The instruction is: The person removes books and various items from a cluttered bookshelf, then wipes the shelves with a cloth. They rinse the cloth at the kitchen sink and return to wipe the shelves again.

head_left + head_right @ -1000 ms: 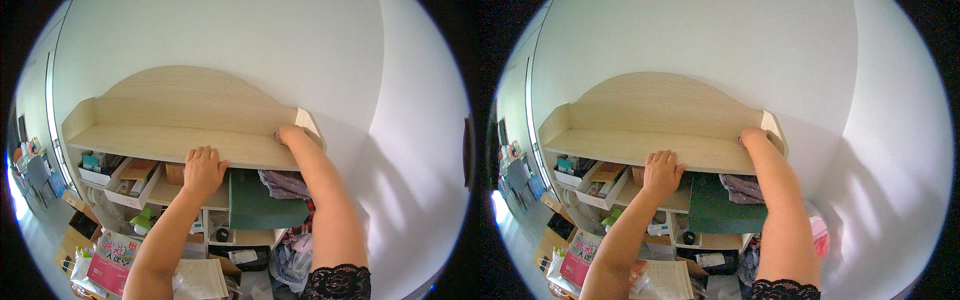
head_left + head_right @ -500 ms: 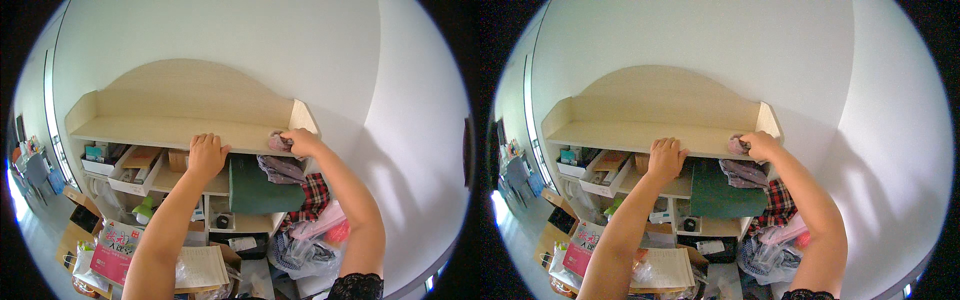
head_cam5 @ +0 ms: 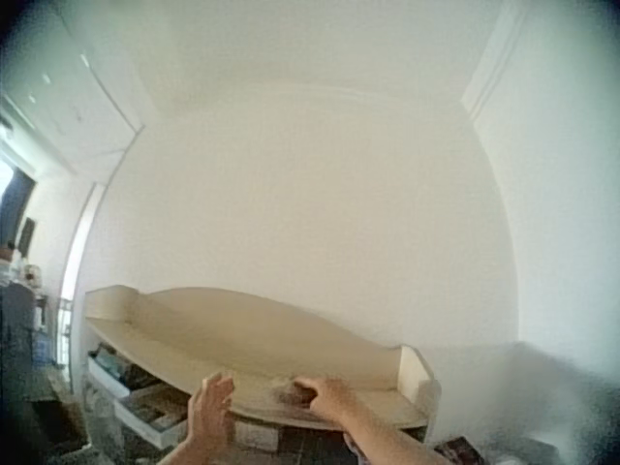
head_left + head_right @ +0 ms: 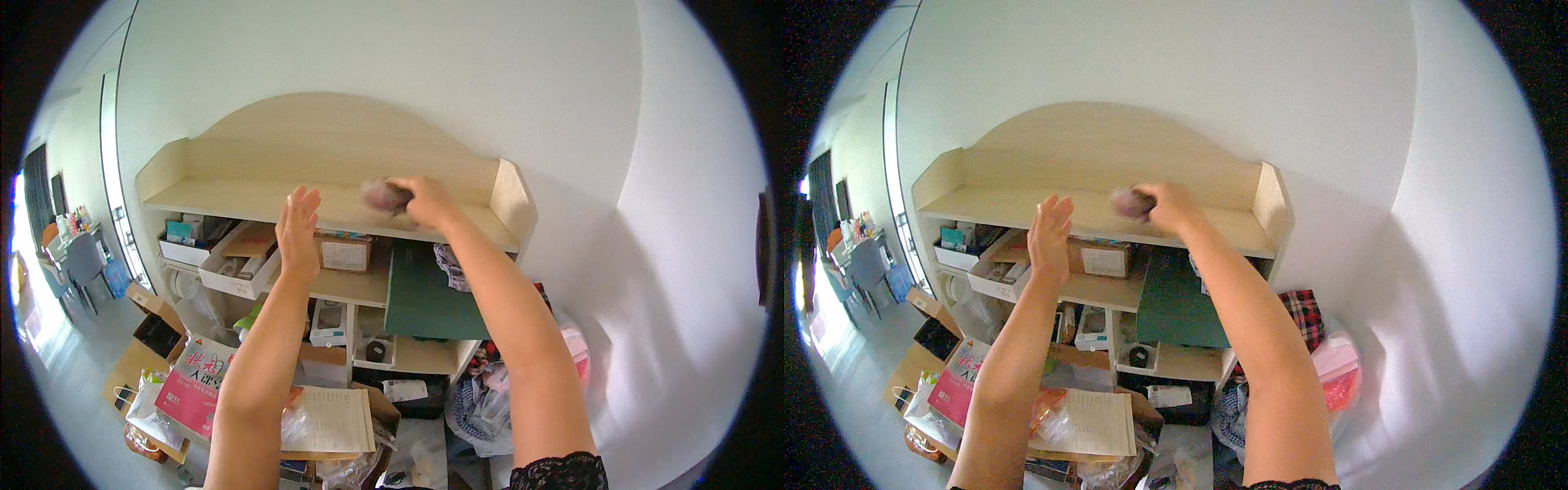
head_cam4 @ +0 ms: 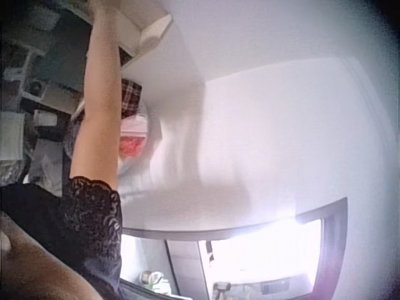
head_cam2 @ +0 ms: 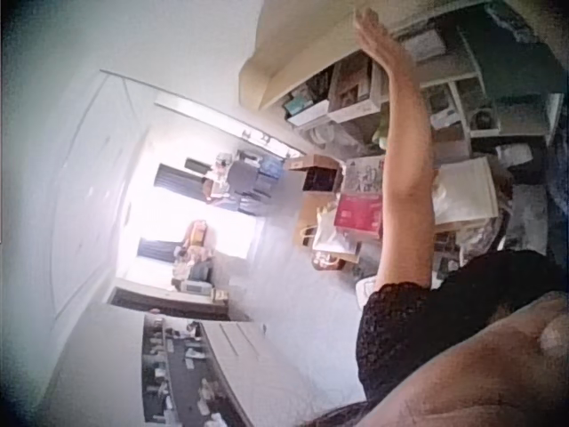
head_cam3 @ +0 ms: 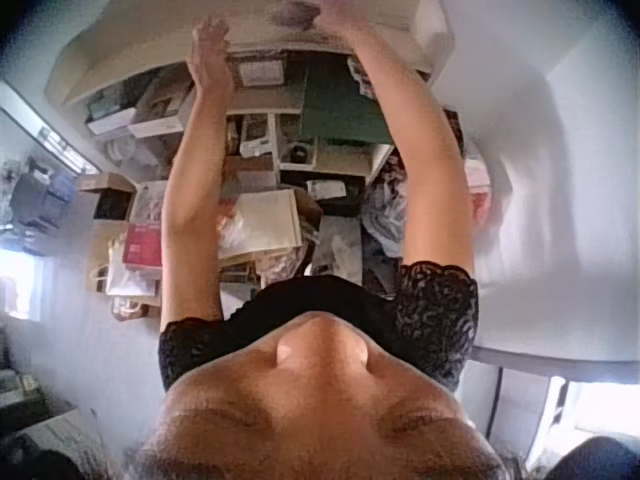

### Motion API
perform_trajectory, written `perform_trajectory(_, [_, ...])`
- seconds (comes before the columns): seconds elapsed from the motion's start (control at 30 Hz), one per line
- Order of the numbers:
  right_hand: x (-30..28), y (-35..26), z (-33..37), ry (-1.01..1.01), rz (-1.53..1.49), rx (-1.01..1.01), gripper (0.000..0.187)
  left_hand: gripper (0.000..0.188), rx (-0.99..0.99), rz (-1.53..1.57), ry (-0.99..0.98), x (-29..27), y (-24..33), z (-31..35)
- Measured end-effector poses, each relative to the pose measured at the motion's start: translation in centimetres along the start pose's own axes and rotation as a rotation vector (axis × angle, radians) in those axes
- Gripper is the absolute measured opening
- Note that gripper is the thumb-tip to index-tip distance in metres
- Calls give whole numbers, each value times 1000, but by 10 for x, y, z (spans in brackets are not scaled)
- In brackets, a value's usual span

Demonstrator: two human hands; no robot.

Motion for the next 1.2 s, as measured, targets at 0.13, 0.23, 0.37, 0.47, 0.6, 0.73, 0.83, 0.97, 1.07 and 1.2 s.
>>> perform_trajectory(0.13, [41, 71, 5, -210, 269, 248, 34, 58, -195, 44, 234, -17, -15, 28])
perform_trajectory(0.23, [52, -14, 11, 11, 182, 21, 36, 61, -367, 105, 363, -22, -33, 47])
perform_trajectory(0.37, [63, -74, 12, -51, -68, -200, 46, 66, -536, 175, 438, -44, -60, 59])
perform_trajectory(0.47, [16, -30, 8, 32, 35, -56, 42, 69, -589, 234, 428, -35, -56, 83])
perform_trajectory(0.6, [29, -17, 27, 67, 298, -46, 37, 72, -618, 242, 387, -36, -42, 105])
perform_trajectory(0.73, [32, -51, 41, -1, -119, -94, 46, 72, -608, 206, 376, -43, -24, 122])
perform_trajectory(0.83, [4, -77, 99, -72, -889, 259, 50, 71, -657, 179, 288, -35, -12, 152])
perform_trajectory(0.97, [-27, -87, 235, 100, -1501, 726, 44, 72, -812, 324, -97, 32, 0, 241])
perform_trajectory(1.07, [-40, -86, 356, 271, -1640, 962, 39, 64, -975, 466, -484, 70, -13, 334])
perform_trajectory(1.2, [-80, -104, 509, 639, -1707, 1173, 39, 53, -1316, 299, -522, 79, -50, 473])
Point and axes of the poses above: each hand's wrist, its own z-axis away from the middle knuckle, its own x-axis out of the palm, y = z × x, the point moved 10 cm from there along -z, towards the middle knuckle, and after that the axes turned 10 degrees about y, right-handed, at the moved point
